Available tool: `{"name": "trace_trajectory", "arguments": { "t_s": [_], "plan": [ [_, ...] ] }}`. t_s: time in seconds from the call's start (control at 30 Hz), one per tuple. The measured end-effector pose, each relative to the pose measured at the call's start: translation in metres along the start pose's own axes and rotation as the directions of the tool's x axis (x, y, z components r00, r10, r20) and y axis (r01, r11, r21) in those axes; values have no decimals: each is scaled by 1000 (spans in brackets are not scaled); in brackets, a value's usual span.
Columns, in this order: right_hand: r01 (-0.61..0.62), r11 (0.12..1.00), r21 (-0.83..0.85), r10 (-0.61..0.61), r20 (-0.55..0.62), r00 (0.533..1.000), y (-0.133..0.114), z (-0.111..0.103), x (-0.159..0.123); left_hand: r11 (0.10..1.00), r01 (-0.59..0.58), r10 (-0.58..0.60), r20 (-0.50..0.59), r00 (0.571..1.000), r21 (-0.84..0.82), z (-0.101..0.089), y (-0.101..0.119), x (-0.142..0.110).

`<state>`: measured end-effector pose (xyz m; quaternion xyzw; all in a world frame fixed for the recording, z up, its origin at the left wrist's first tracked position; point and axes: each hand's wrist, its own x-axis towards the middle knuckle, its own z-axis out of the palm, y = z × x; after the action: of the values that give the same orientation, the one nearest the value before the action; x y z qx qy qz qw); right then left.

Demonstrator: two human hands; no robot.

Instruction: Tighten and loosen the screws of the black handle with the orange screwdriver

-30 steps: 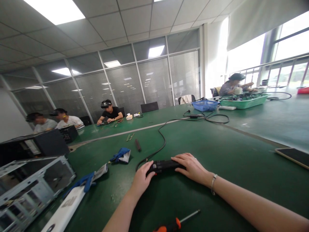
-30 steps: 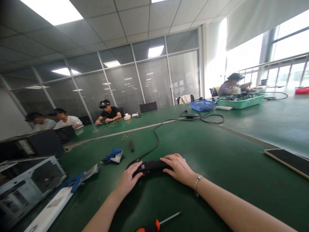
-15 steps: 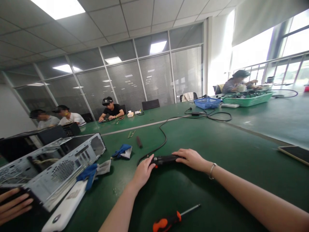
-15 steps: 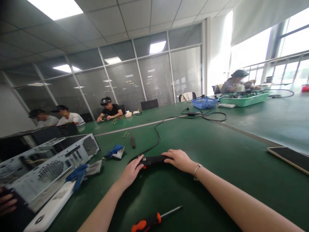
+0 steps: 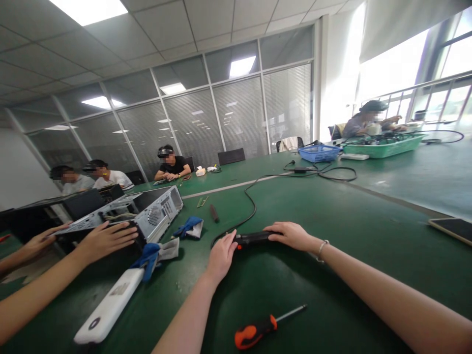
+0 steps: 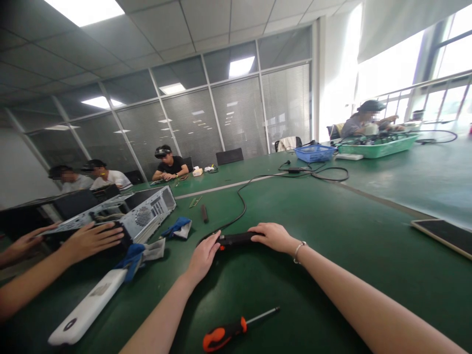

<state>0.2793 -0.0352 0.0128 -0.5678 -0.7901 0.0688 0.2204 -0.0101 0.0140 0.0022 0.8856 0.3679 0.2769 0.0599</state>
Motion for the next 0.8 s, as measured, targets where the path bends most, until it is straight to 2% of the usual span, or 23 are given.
{"name": "trace_trajectory", "arguments": {
  "t_s": [0.17, 0.43, 0.8],
  "plan": [
    [-9, 1000, -3, 9, 20, 1000, 6, 1, 4, 993, -92, 88, 47, 995, 73, -3, 2, -1],
    [3, 1000, -3, -3, 21, 1000, 11, 2, 9, 977, -125, 123, 22, 992, 175, 2, 3, 4],
    [32, 999, -35, -35, -90, 995, -2, 5, -4, 972, -101, 92, 52, 994, 214, 1, 3, 6]
  ]
}}
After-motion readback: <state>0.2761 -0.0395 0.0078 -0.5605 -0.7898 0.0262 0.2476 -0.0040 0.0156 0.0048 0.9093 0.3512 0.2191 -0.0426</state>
